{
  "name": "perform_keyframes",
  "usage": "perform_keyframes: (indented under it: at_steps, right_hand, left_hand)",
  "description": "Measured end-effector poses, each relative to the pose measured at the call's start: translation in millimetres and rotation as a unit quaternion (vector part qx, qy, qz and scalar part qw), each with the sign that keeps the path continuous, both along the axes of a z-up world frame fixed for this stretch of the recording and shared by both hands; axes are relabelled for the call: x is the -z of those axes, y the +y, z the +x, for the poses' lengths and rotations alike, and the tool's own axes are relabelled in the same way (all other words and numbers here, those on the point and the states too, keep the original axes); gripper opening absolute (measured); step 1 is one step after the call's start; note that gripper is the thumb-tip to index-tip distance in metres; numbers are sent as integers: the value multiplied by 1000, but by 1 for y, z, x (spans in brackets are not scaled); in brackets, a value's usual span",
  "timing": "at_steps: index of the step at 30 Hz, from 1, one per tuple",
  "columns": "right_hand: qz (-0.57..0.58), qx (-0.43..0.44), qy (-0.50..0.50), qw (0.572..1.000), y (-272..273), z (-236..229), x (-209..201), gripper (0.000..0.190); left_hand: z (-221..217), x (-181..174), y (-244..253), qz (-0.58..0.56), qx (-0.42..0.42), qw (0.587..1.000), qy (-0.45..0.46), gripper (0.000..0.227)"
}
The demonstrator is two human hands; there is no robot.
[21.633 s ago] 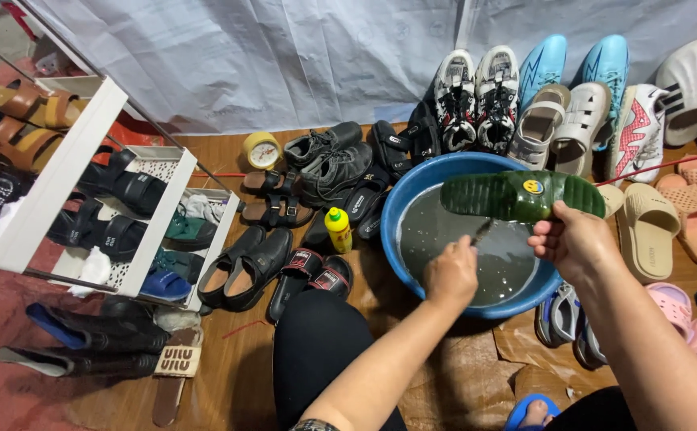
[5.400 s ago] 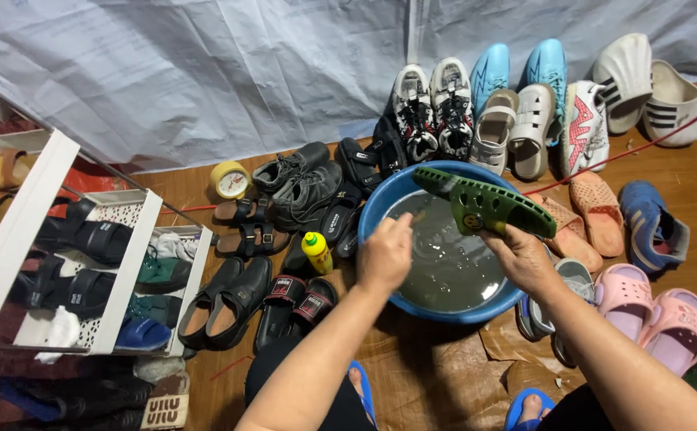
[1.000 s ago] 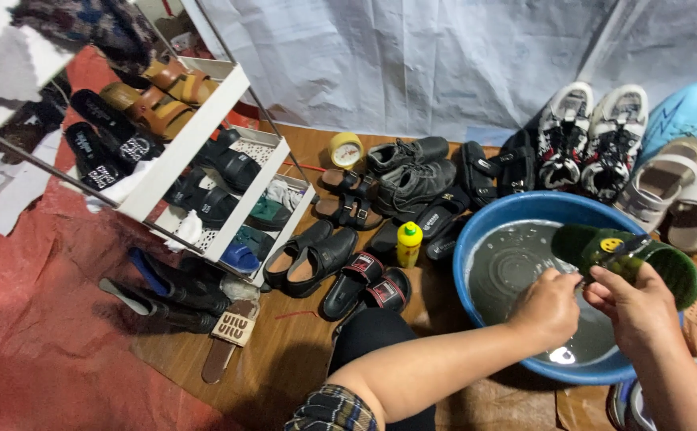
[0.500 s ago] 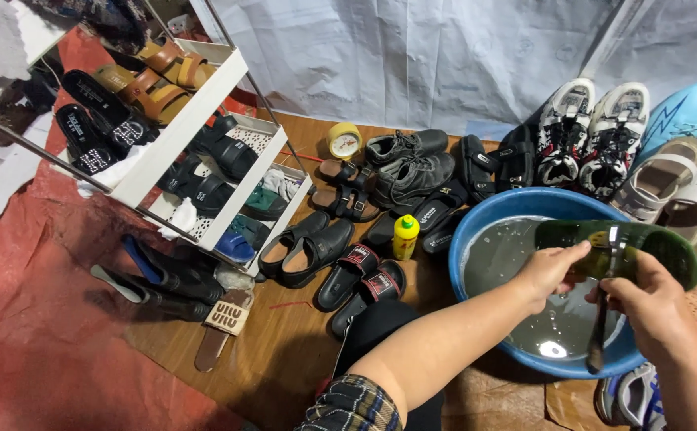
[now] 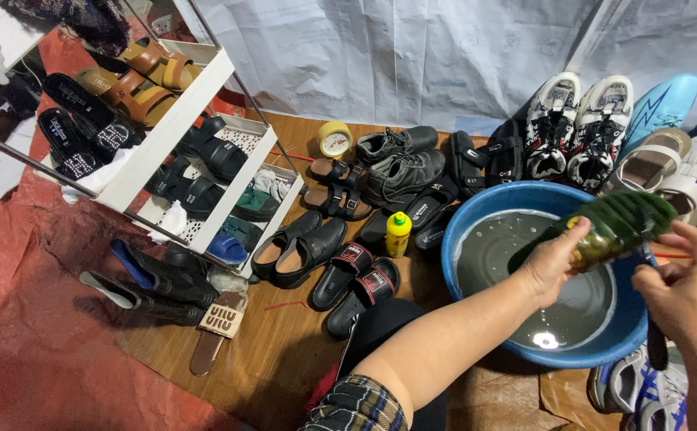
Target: The person scrubs a green slipper with a brush in a blue basin of water. They repeatedly dip the slipper and brush into the water, scrubbing the sole and upper surfaces. The slipper is handled one at a time throughout the clip.
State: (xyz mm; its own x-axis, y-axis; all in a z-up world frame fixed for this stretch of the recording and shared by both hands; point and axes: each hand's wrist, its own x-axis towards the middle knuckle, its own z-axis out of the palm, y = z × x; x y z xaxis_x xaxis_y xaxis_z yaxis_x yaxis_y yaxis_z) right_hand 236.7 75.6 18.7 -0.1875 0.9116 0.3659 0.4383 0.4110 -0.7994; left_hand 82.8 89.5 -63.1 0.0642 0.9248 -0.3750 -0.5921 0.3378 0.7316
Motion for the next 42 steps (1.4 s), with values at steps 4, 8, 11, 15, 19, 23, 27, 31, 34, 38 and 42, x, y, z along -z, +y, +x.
perform_keyframes:
  at_steps: [4, 8, 11, 15, 19, 23, 27, 31, 34, 38, 42]
  right_hand:
    - [-95, 12, 92, 991, 27, 39, 57, 43]
    - [-164, 20, 148, 975, 25, 37, 44, 37]
    - [-211, 8, 179, 961, 12, 29, 27, 46]
    - [-274, -31, 107, 955, -25, -6, -35, 48]
    - [-183, -33, 3, 983, -14, 4, 3, 45]
    - [62, 100, -171, 978, 2, 20, 21, 45]
    - [35, 123, -111, 986, -7, 5, 31, 44]
    - [59, 121, -80, 988, -14, -3, 24, 47]
    - [79, 125, -78, 986, -20, -8, 23, 45]
    - [81, 120, -120, 982, -25, -17, 20, 48]
    - [70, 107, -112, 985, -16, -14, 11, 47]
  left_hand:
    - [-14, -10, 1, -5, -13, 1000, 11, 74]
    - [-16, -2, 9, 24, -32, 997, -73, 48]
    - [-9, 21, 16, 87, -39, 989, -115, 16]
    - [-21, 4, -5, 146, 13, 988, -53, 47]
    - [-28, 0, -10, 123, 8, 992, 12, 27]
    - [-33, 3, -10, 122, -56, 991, -4, 26]
    - [-48, -24, -22, 133, -81, 985, 68, 27]
    - [-53, -100, -50, 127, -78, 987, 61, 21]
    - [-54, -80, -42, 123, -74, 987, 66, 20]
    - [-51, -51, -34, 154, -75, 971, 167, 18]
    - [-48, 4, -16, 164, -65, 962, 209, 17]
